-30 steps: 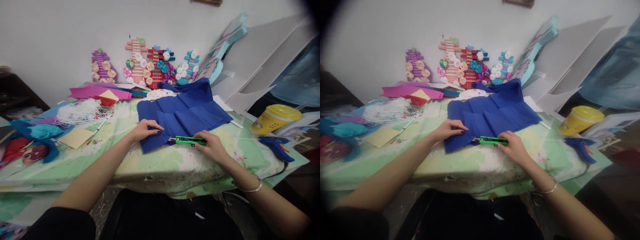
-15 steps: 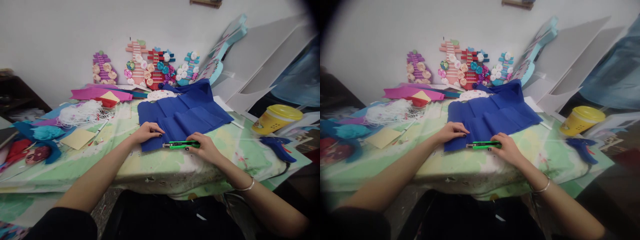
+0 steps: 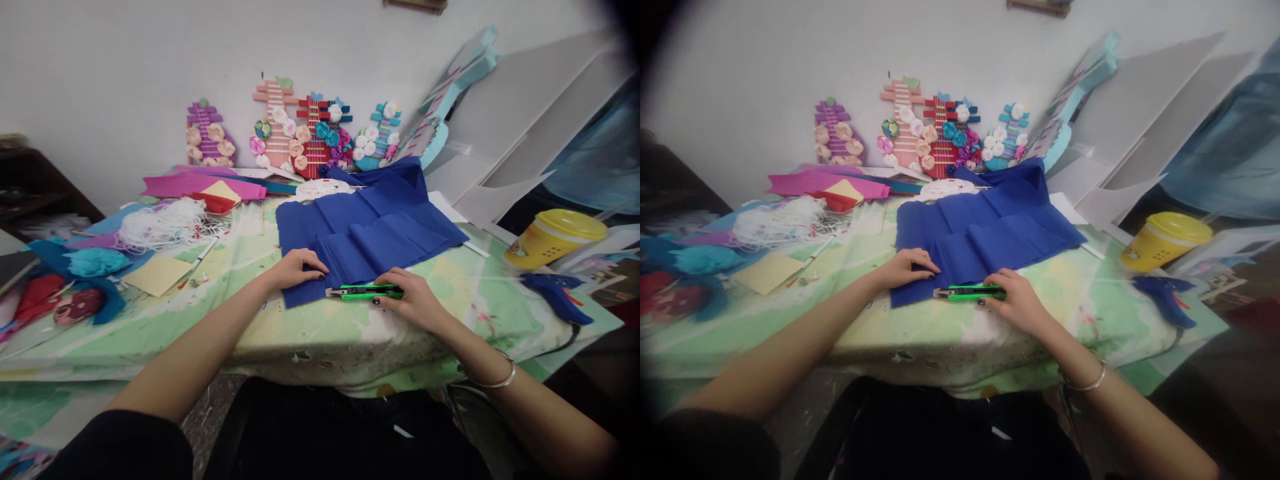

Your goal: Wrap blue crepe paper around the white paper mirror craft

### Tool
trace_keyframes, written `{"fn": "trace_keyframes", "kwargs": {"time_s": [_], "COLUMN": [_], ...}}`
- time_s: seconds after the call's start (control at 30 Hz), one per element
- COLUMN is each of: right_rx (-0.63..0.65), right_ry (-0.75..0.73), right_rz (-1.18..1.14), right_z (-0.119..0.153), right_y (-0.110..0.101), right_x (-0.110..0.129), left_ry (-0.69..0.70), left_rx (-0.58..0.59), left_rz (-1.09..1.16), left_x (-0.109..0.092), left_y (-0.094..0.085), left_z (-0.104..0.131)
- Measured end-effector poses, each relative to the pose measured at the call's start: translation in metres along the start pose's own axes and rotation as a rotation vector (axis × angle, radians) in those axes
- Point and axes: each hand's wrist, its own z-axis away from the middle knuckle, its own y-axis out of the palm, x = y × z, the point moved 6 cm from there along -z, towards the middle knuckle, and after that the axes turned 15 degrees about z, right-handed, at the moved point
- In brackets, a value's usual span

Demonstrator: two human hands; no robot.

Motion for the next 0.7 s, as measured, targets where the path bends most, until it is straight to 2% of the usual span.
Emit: {"fn": "trace_keyframes", "kwargs": {"time_s": [0.13,0.37,0.7], "right_rx": [0.021,0.04,0.015], "right_ry": [0.002,0.015,0.006], "right_rz": [0.007,-0.01,-0.012], "right_z": [0.0006,0.0022,0.0058], "right_y": [0.0,-0.0033,-0.0049], "right_x": [-0.0003,-0.0027,-0.0059], "left_ry": [0.007,0.005,0.0], "left_rx": [0.017,0.136,0.12], "left_rz": [0.028,-0.068,0.001], "left_x": [0.0,-0.0049,-0.0011], "left_y": [0.0019,0.0087,0.0058], "left_z": [0.0001,-0.0008,-0.001]}}
